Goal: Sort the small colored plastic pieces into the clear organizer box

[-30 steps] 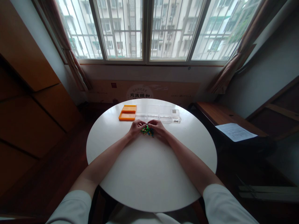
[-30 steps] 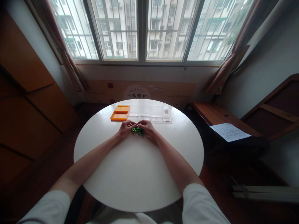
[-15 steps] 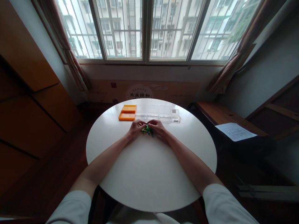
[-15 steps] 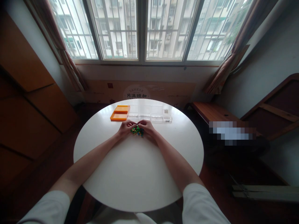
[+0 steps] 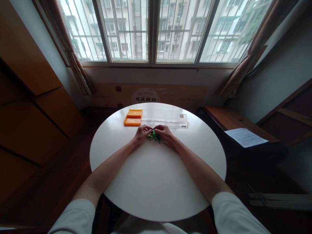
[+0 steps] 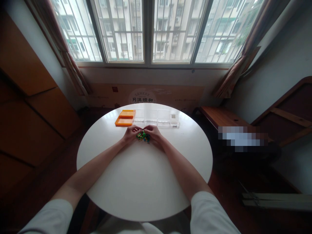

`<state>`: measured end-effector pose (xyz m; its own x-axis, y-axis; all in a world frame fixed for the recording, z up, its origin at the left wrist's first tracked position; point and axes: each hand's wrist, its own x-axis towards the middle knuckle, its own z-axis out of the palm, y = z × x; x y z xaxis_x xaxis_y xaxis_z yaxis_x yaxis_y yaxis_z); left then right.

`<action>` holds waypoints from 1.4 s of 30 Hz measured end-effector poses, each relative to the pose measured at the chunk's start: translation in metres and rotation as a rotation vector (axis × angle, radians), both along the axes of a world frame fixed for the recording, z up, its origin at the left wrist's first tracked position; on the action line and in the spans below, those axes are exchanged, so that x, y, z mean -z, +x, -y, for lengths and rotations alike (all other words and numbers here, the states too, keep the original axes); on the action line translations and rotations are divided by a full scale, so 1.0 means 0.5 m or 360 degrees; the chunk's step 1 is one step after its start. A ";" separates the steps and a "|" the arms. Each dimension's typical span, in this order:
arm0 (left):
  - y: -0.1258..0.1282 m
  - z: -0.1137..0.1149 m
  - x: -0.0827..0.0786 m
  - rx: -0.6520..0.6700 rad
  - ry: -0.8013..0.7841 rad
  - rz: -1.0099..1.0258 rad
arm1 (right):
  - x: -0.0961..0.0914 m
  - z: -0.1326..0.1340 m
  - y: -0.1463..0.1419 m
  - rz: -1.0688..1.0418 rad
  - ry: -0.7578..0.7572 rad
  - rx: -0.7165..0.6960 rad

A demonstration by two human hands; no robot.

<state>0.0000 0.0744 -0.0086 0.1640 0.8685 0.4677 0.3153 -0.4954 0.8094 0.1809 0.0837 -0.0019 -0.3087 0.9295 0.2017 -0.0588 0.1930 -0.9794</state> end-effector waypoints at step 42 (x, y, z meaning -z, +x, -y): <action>-0.001 -0.001 0.002 0.0027 -0.0016 0.0016 | 0.008 -0.005 0.002 -0.0010 0.0017 -0.0035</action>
